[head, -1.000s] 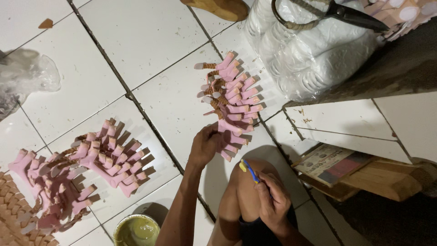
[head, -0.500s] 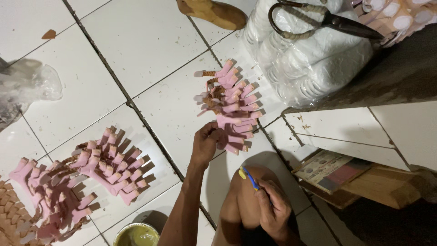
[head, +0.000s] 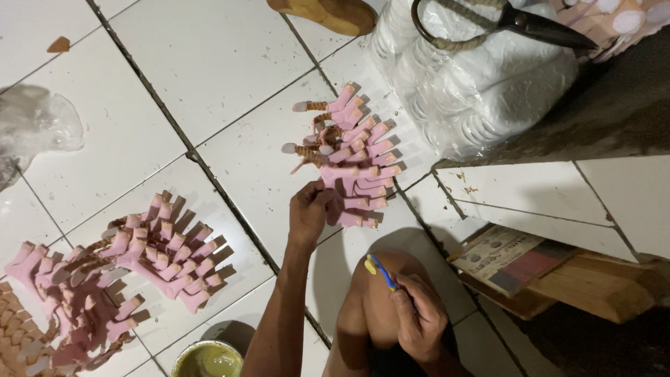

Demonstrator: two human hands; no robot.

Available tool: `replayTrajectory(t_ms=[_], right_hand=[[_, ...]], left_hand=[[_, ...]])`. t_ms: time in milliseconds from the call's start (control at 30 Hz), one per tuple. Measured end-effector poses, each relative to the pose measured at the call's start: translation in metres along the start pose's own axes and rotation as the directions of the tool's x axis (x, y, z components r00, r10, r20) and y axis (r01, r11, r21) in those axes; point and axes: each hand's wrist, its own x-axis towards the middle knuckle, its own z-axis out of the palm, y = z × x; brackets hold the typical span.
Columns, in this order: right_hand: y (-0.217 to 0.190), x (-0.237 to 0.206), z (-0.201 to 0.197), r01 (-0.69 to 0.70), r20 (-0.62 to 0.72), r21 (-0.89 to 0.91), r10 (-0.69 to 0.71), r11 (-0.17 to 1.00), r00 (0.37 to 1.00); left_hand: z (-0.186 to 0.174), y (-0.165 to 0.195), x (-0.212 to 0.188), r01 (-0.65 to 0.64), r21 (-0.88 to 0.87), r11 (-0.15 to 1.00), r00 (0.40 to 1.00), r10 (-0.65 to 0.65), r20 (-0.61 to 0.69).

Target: The person sits on the floor and uses a toothbrush to apply glue from a bowl onto pink shoe upper components, brushing the edges of each piece. They place each finished piece onto the floor with a growing pile of completed components and pick up the next unfinished piece.

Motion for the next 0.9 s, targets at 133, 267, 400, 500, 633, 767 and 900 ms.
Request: replayTrajectory(t_ms=[133, 267, 400, 500, 633, 767, 900], right_hand=[[0.001, -0.002, -0.001, -0.071, -0.002, 0.005, 0.071, 0.997, 0.997], [0.002, -0.004, -0.001, -0.057, 0.017, 0.013, 0.057, 0.998, 0.998], [0.004, -0.004, 0.001, -0.045, -0.005, -0.005, 0.045, 0.999, 0.999], [0.004, -0.003, 0.000, -0.027, 0.013, -0.033, 0.028, 0.999, 1.000], [0.002, -0.002, -0.002, -0.006, 0.031, -0.069, 0.009, 0.998, 0.999], [-0.002, -0.006, -0.004, -0.073, 0.037, -0.059, 0.075, 0.996, 0.997], [-0.006, -0.016, -0.007, -0.096, 0.031, -0.037, 0.098, 0.995, 0.995]], left_hand=[[0.000, -0.002, 0.004, 0.019, 0.046, 0.999, 1.000, -0.018, -0.007], [0.002, -0.005, 0.006, 0.059, -0.016, 0.998, 0.996, -0.060, -0.067], [0.000, -0.005, 0.006, 0.021, 0.016, 1.000, 0.999, -0.020, -0.050], [0.000, -0.008, 0.003, -0.027, 0.120, 0.992, 0.997, 0.036, -0.071], [-0.001, -0.018, -0.014, -0.188, 0.495, 0.848, 0.945, 0.294, -0.145], [-0.013, -0.026, -0.058, -0.138, 0.490, 0.861, 0.924, 0.291, -0.250], [-0.048, -0.036, -0.136, -0.144, 0.409, 0.901, 0.890, 0.298, -0.344]])
